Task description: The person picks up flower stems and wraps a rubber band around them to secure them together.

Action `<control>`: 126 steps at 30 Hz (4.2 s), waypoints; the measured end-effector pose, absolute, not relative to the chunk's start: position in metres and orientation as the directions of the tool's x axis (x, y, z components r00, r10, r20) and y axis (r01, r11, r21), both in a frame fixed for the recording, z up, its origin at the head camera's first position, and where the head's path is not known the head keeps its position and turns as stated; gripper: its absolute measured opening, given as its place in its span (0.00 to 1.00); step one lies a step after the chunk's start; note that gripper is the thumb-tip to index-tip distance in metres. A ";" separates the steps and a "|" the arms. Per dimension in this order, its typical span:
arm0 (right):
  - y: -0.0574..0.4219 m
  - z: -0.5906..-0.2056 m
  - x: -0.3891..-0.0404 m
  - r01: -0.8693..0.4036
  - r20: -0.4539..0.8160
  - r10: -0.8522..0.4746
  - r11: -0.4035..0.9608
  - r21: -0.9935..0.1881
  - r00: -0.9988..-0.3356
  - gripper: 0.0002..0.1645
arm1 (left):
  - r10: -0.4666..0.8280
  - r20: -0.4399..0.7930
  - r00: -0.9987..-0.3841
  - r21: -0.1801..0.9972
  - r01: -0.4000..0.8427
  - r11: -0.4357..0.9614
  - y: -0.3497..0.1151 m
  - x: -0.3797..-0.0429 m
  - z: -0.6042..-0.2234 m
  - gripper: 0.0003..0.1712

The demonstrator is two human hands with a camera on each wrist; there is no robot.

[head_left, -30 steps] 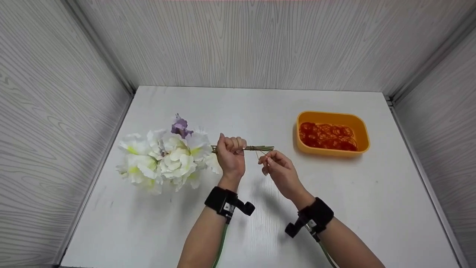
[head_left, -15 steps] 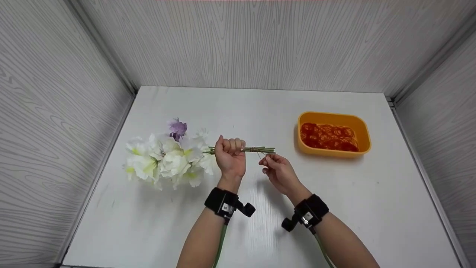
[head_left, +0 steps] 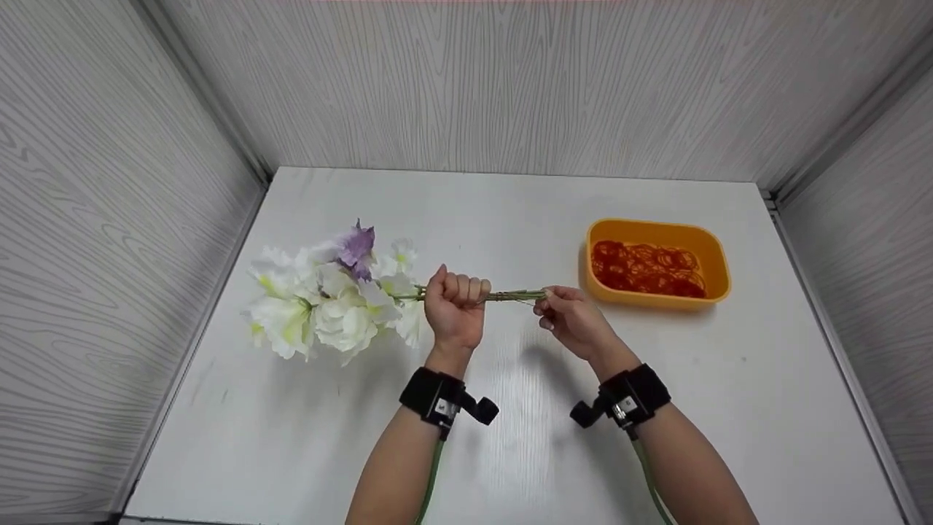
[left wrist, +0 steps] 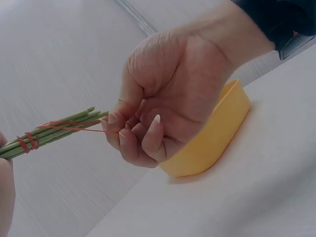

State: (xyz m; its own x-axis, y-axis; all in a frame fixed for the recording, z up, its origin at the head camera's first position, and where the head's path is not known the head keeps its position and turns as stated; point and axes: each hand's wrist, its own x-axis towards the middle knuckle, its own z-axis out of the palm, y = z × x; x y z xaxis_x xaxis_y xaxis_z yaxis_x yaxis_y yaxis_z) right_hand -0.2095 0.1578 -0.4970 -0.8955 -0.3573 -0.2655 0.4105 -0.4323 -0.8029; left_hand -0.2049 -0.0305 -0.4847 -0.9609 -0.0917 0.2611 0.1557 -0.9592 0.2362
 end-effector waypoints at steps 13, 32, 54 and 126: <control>0.166 -0.491 -0.210 0.376 -0.231 -0.360 -0.413 -0.830 -0.904 0.08 | -0.028 0.342 -0.939 0.310 0.141 -0.940 -0.029 -0.204 -0.487 0.23; 0.162 -0.489 -0.212 0.256 -0.225 -0.137 -0.280 -0.925 -0.965 0.04 | -0.059 0.390 -0.919 0.408 0.230 -0.883 -0.031 -0.208 -0.491 0.23; 0.170 -0.470 -0.209 0.363 -0.363 -0.082 0.019 -0.932 -0.928 0.12 | 0.013 0.508 -0.861 0.497 0.281 -0.821 -0.028 -0.206 -0.492 0.23; 0.127 -0.472 -0.163 -0.049 0.060 -0.165 -0.066 -0.997 -0.985 0.06 | -0.114 0.256 -0.960 0.478 0.228 -0.848 -0.024 -0.209 -0.502 0.24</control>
